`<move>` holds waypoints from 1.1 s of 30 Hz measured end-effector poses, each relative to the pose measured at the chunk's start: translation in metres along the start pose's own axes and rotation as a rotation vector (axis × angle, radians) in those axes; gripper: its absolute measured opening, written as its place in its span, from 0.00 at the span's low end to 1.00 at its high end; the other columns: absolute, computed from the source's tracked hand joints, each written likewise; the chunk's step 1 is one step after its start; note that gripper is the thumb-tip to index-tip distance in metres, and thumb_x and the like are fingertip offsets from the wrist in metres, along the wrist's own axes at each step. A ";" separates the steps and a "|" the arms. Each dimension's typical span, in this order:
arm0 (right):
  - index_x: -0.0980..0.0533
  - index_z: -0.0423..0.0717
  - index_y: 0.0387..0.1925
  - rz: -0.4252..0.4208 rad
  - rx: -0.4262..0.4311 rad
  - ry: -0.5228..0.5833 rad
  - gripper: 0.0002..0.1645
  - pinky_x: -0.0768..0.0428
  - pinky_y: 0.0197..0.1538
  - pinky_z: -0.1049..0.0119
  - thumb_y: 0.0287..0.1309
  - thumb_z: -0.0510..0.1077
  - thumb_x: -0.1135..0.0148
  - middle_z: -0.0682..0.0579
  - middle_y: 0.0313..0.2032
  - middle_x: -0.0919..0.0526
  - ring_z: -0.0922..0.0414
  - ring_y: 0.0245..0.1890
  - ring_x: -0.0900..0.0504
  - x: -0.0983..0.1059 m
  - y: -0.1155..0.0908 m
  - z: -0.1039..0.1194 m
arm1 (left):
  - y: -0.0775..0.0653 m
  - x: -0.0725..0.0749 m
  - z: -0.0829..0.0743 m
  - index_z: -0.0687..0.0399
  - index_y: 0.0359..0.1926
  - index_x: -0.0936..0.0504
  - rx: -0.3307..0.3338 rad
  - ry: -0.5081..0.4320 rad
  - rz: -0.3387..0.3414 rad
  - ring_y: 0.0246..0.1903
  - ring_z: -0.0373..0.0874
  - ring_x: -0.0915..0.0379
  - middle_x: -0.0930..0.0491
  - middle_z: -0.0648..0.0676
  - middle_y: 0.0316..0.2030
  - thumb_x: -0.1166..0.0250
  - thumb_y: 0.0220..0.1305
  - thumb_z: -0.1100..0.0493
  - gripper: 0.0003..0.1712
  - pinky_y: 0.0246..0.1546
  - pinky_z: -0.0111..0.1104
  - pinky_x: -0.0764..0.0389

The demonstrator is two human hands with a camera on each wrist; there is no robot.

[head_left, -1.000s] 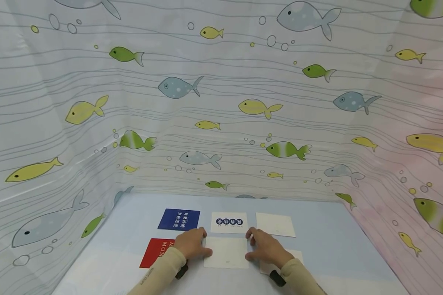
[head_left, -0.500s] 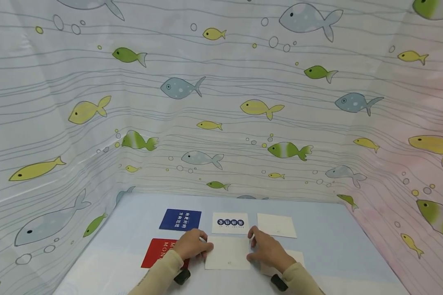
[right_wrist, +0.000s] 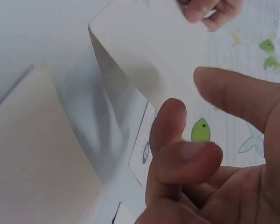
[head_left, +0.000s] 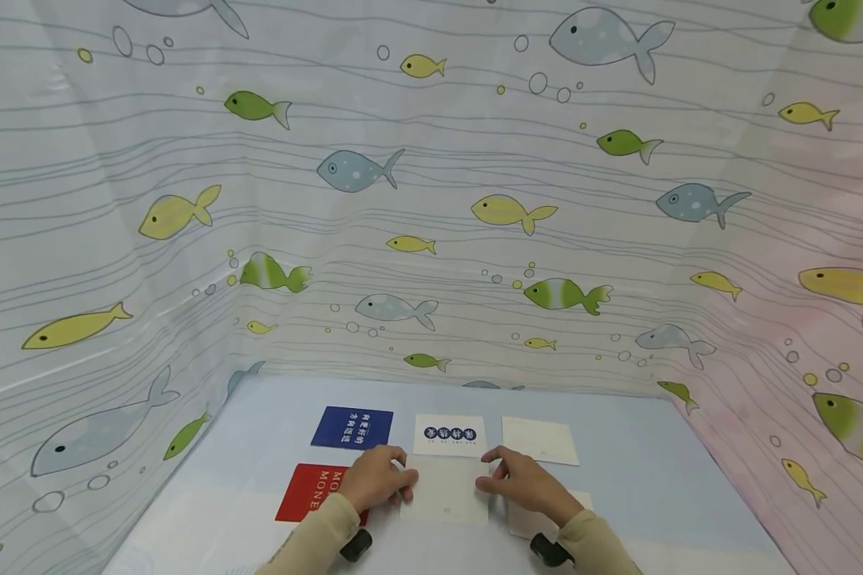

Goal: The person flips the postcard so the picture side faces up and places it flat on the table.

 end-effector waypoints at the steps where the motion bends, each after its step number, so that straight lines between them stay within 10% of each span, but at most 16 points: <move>1: 0.24 0.40 0.58 0.005 -0.010 0.005 0.32 0.27 0.33 0.60 0.62 0.57 0.31 0.55 0.32 0.22 0.56 0.31 0.25 -0.001 0.000 -0.001 | 0.000 0.000 0.000 0.53 0.39 0.18 -0.002 0.006 -0.003 0.17 0.42 0.24 0.18 0.46 0.17 0.30 0.61 0.52 0.11 0.26 0.37 0.30; 15: 0.21 0.30 0.52 0.000 -0.074 0.311 0.23 0.28 0.26 0.68 0.66 0.47 0.35 0.52 0.25 0.14 0.61 0.19 0.28 -0.008 0.005 -0.009 | -0.002 -0.001 -0.003 0.59 0.45 0.16 -0.049 -0.012 -0.029 0.18 0.42 0.23 0.18 0.44 0.18 0.29 0.62 0.54 0.15 0.23 0.36 0.26; 33: 0.16 0.40 0.39 -0.008 -0.113 0.314 0.15 0.26 0.34 0.62 0.67 0.49 0.37 0.52 0.27 0.13 0.59 0.22 0.23 -0.007 0.003 -0.012 | -0.001 -0.002 0.000 0.54 0.47 0.14 -0.047 -0.033 -0.077 0.21 0.41 0.24 0.18 0.42 0.19 0.36 0.69 0.45 0.18 0.30 0.37 0.27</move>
Point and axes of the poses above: each hand's wrist, its own y-axis towards the middle knuckle, its own x-axis out of the back of the hand, z = x × y, the point moved 6 cm from there along y, towards the middle knuckle
